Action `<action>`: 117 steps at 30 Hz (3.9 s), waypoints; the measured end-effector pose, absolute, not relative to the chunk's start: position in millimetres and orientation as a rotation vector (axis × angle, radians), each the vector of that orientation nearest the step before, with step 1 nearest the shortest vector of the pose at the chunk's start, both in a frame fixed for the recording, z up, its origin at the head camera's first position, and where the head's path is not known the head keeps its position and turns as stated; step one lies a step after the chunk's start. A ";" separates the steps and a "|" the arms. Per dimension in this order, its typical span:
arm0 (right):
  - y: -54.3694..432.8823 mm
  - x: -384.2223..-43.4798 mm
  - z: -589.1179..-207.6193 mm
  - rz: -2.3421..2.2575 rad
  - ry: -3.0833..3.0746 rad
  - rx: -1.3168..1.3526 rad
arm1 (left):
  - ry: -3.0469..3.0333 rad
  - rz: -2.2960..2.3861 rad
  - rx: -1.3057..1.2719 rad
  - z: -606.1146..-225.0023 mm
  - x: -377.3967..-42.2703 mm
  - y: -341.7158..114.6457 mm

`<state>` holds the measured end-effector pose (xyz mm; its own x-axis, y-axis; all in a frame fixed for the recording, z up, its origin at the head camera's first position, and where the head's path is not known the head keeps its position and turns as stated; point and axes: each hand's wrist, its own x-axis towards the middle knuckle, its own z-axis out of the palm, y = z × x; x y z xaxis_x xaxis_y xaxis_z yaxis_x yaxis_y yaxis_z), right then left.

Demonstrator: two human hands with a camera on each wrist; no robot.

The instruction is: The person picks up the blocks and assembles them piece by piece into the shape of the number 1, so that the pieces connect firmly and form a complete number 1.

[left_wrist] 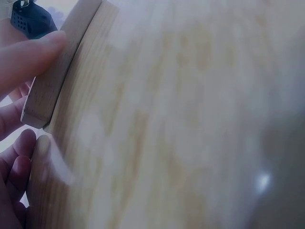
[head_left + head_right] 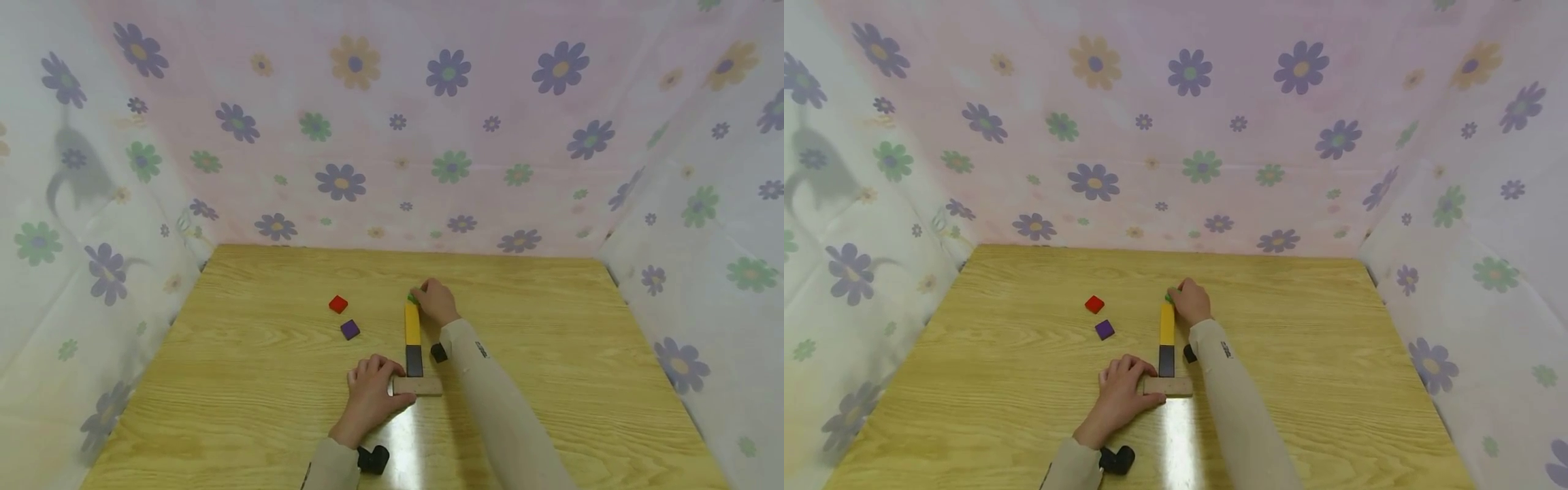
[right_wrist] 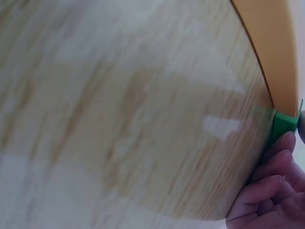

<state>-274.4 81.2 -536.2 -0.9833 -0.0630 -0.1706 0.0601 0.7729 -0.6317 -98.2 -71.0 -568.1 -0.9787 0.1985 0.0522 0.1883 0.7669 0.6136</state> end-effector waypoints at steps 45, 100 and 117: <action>91.1 -272.9 -532.7 -1.046 2.691 -0.202 | 2.927 1.043 0.295 -563.1 -96.6 -70.0; 108.3 -279.1 -539.4 -1.022 2.578 -0.473 | 2.946 1.046 0.308 -567.3 -97.1 -70.6; 102.9 -274.4 -539.0 -1.007 2.618 -0.485 | 2.938 1.044 0.309 -569.7 -97.0 -71.9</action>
<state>-274.4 102.9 -539.0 -0.9001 -0.4093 -0.1494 -0.2036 0.6982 -0.6864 -97.0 -71.9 -569.7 -0.9805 0.1880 0.0576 0.1822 0.7584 0.6258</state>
